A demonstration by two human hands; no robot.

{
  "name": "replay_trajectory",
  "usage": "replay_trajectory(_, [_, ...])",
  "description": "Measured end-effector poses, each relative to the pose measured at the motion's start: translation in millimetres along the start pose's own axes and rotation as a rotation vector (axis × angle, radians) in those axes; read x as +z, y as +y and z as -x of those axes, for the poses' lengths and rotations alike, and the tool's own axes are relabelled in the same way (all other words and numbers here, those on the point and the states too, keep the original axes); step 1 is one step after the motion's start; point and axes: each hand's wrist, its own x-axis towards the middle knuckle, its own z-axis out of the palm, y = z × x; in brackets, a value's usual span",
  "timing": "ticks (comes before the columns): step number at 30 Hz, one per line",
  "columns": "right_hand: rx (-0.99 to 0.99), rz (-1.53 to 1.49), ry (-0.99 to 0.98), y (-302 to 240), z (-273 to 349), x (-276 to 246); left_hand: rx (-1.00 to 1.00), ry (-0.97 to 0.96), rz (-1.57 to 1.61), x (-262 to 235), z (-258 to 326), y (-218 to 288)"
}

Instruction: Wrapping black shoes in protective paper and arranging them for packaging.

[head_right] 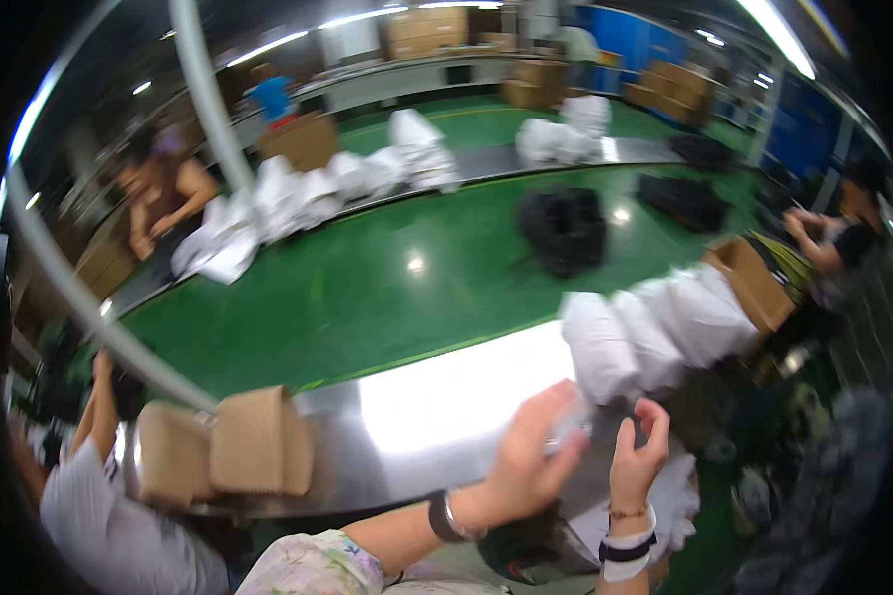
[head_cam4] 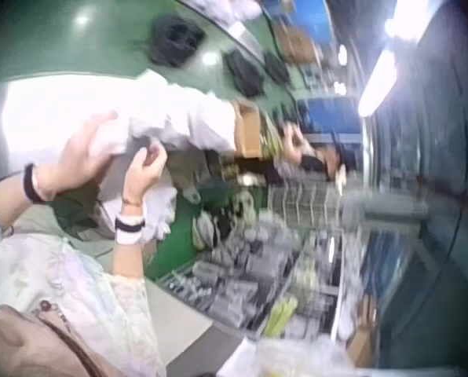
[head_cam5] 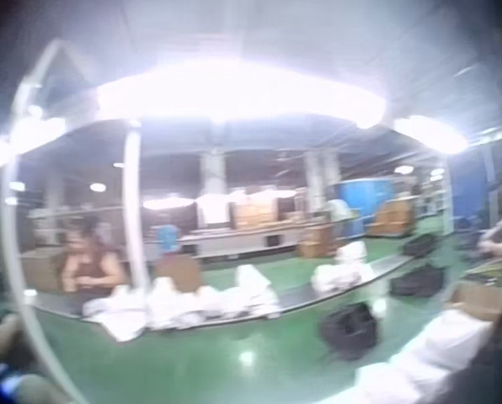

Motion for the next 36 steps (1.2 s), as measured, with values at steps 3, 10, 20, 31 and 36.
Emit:
replay_trajectory(3, [-0.159,-0.054,-0.345,-30,54,33,0.128,0.008,-0.136,-70,35,27])
replay_trajectory(10, [-0.467,-0.288,-0.745,-133,154,117,-0.061,0.492,-0.762,-265,74,67])
replay_trajectory(20, [0.559,-0.591,-1.231,-176,206,262,-0.455,-0.22,-1.224,-337,113,-28])
replay_trajectory(31, [0.545,-0.837,-0.899,-167,236,263,-0.415,-0.295,-1.245,-337,120,-34])
replay_trajectory(36, [0.59,-0.851,-0.843,-123,198,215,-0.482,-0.286,-1.289,-333,116,-37])
